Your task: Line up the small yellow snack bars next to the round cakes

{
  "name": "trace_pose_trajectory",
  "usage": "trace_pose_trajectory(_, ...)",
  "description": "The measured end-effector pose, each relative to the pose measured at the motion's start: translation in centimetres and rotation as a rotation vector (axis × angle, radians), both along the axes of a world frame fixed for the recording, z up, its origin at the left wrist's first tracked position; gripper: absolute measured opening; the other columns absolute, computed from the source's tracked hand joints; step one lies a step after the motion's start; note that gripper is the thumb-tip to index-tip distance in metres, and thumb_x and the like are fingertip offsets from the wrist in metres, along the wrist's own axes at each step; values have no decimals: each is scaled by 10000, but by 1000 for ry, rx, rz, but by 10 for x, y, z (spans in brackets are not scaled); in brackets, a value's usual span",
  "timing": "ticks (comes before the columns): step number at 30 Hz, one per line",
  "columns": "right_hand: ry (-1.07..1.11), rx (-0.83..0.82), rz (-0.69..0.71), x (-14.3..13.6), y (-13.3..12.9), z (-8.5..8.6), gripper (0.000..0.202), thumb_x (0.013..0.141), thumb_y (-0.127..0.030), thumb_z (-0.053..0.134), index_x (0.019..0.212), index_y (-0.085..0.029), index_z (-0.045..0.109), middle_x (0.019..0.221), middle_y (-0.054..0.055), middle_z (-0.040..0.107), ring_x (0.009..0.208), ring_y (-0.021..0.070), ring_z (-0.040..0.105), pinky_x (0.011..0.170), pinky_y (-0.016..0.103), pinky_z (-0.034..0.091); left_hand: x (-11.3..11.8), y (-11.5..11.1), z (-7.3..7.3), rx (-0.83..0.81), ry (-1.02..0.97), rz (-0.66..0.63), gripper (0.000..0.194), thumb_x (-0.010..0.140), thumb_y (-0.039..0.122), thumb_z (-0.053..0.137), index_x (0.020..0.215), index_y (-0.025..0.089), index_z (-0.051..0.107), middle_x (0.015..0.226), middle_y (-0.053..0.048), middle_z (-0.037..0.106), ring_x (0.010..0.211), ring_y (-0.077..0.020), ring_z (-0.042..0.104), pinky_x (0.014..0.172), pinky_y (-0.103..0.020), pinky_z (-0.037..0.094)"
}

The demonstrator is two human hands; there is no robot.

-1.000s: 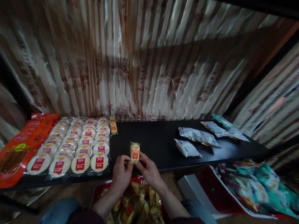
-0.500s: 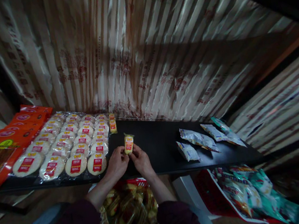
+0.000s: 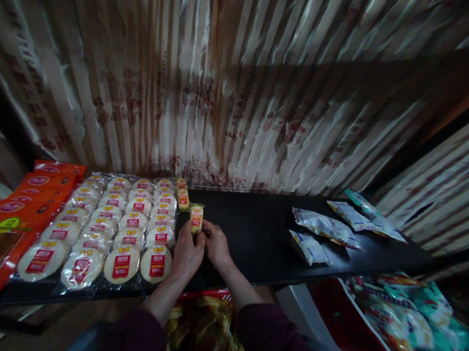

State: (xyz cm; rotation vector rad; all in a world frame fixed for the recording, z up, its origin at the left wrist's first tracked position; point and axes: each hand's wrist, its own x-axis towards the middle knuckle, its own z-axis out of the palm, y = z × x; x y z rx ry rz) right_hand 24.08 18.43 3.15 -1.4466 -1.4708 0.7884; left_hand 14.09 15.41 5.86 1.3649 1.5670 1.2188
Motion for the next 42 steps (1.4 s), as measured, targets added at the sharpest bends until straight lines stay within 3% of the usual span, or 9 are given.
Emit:
trace_pose_trajectory(5,-1,32,26,-8,9,3,346,710,-165,569,1033,-217,684,924,48,644,814,177,601,801,305,480,4,10,-3,43,-30,55,422,771,181,490,1191,158,528,1283,-136,546,1243,-263,459,1078,-442,299)
trace_pose_trajectory(10,-69,30,34,-13,17,9,323,727,-159,555,1020,-201,686,930,63,645,873,200,585,842,326,463,7,14,0,2,-4,72,401,803,220,452,1179,125,556,1362,-168,459,1303,-283,389,1114,-448,230)
trace_pose_trajectory(18,-81,11,13,-18,26,6,321,736,-107,503,998,-194,667,928,46,619,849,164,596,817,286,482,7,18,2,-45,42,80,374,848,268,396,1148,149,586,1422,-107,418,1356,-242,317,1127,-409,234)
trace_pose_trajectory(27,-235,-36,29,-21,27,16,299,767,-131,497,1028,-174,636,932,62,607,860,165,589,793,269,473,3,23,-5,-30,144,69,403,859,272,388,1178,113,577,1435,-139,407,1360,-245,313,1144,-438,199)
trace_pose_trajectory(31,-262,-45,52,-21,28,21,316,780,-142,485,1066,-183,613,941,56,606,863,162,583,792,268,465,3,22,-2,-39,154,67,421,861,277,381,1195,103,568,1450,-142,383,1370,-251,291,1146,-444,189)
trace_pose_trajectory(37,-269,-36,66,-20,30,20,370,756,-109,452,1081,-183,613,940,52,601,871,162,582,797,268,462,6,19,2,-39,124,33,464,859,286,381,1234,64,541,1493,-156,299,1399,-274,203,1152,-455,169)
trace_pose_trajectory(42,-251,-4,77,-19,31,16,381,749,-101,432,1073,-183,615,964,54,613,896,164,580,816,276,464,9,20,-5,8,112,50,479,861,296,380,1258,67,521,1473,-158,338,1400,-265,199,1150,-465,171)
